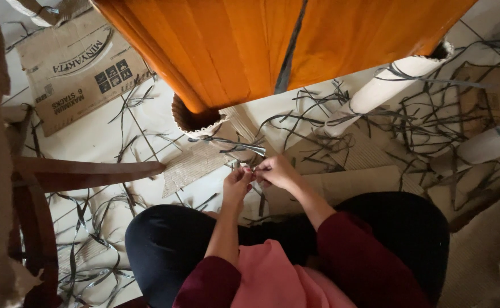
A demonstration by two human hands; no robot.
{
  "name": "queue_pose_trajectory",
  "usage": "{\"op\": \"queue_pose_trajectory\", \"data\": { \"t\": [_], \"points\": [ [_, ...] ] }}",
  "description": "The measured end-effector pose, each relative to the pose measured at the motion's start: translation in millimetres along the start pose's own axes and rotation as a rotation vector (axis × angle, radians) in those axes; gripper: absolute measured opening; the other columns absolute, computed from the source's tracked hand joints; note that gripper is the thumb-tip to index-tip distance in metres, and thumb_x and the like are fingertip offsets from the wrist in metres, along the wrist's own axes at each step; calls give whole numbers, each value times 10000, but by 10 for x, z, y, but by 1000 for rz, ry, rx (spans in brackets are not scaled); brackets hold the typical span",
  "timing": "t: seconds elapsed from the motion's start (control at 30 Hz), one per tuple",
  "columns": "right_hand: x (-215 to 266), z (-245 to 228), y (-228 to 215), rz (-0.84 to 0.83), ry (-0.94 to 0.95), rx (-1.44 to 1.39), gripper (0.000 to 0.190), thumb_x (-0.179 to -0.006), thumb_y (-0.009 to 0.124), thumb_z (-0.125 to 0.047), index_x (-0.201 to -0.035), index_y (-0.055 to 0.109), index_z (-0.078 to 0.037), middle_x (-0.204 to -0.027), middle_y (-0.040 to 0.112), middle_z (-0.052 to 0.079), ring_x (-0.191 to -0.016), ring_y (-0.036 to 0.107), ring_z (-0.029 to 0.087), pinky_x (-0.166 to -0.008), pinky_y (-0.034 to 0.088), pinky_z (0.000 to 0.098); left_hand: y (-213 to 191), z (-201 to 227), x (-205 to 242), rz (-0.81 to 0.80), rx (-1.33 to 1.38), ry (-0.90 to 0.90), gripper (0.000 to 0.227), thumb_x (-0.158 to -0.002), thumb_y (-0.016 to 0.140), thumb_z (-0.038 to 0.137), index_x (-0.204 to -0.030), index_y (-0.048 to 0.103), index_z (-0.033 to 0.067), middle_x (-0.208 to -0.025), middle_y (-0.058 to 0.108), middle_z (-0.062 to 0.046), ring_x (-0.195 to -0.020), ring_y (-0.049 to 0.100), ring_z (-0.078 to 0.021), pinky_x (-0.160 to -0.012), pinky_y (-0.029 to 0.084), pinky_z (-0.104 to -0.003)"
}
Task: The person wraps the legs of a wooden chair with cardboard and secures it with tape and plastic ties.
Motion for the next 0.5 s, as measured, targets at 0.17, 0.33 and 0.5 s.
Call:
{"op": "queue_pose_trajectory", "data": {
  "t": [0.17, 0.33, 0.5],
  "points": [
    [14, -195, -76, 130, -245, 188, 124, -870, 748, -148, -961, 793, -76, -794, 766, 133, -742, 765, 303, -650, 615, 385, 81, -186, -38, -69, 374, -119, 69, -998, 634, 131, -1051, 670, 107, -886, 614, 2, -813, 661, -121, -680, 503, -226],
    [-28, -234, -180, 385, -382, 284, 77, -845, 731, -141, -900, 780, -160, -753, 754, 91, -765, 755, 317, -693, 602, 383, 146, -197, -200, -131, 631, -90, 118, -1064, 523, 127, -997, 612, 167, -824, 535, 64, -737, 518, -85, -664, 389, -222],
    [-138, -186, -228, 554, -412, 426, 175, -847, 760, -249, -867, 701, -84, -715, 706, 135, -753, 742, 371, -632, 589, 434, 194, -236, -321, -148, 806, -33, 122, -1093, 511, 139, -1008, 595, 162, -836, 531, 54, -741, 499, -81, -662, 362, -212]
  ]
}}
Point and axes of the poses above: each hand's wrist, its own x-axis away from the middle knuckle, its own y-axis out of the palm, z = x × y, the point moved 10 cm from there along -x, towards the middle knuckle
